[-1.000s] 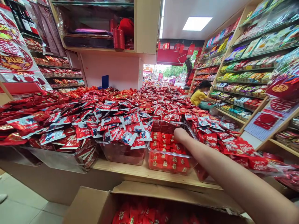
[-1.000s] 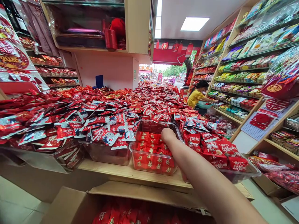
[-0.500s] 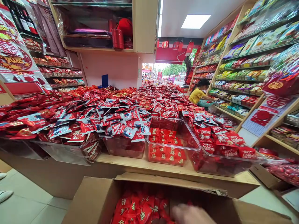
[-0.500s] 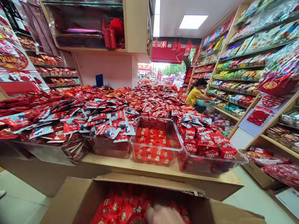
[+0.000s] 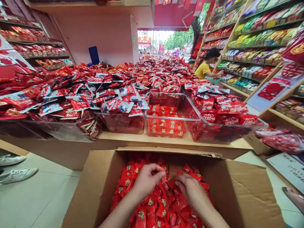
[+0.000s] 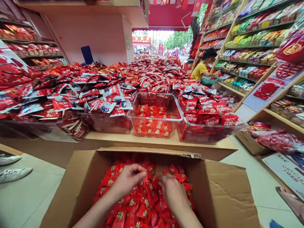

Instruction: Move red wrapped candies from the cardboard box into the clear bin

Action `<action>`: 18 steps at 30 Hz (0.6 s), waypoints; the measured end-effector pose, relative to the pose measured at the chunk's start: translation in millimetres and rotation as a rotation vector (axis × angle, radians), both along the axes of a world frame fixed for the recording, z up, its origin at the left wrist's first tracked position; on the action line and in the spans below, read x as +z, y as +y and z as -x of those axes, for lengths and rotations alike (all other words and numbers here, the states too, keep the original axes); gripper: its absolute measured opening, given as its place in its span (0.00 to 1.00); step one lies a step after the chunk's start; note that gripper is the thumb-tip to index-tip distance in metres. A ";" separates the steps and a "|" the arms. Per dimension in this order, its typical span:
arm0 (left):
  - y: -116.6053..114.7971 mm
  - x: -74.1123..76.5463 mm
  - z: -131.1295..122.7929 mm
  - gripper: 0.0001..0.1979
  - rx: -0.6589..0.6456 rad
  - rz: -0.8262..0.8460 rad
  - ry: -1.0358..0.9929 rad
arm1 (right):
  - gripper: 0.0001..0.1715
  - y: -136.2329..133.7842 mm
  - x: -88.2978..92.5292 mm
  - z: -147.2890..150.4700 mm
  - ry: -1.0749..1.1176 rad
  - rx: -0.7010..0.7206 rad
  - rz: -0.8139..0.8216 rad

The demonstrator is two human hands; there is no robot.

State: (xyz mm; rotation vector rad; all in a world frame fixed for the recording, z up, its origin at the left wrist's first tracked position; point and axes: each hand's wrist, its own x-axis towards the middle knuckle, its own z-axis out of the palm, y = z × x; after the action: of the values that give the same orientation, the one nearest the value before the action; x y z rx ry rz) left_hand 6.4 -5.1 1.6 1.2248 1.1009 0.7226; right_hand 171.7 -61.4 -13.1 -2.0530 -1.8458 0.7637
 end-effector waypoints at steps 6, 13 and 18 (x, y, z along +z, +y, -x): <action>-6.1 7.3 -10.8 0.12 0.182 0.147 -0.313 | 0.17 -1.3 5.6 21.6 0.841 -0.080 -0.162; -10.7 4.9 -12.6 0.10 0.201 0.114 -0.379 | 0.14 -4.0 7.5 30.4 0.997 -0.272 -0.334; -12.5 6.1 -13.2 0.09 0.229 0.055 -0.391 | 0.09 -4.2 12.5 22.1 0.877 -0.260 -0.372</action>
State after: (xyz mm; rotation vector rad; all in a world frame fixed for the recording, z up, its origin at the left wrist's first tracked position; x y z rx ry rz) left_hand 19.6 -17.6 7.7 0.8702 0.9329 1.0500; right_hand 149.7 -65.6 -0.5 -1.3467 -1.0941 0.9474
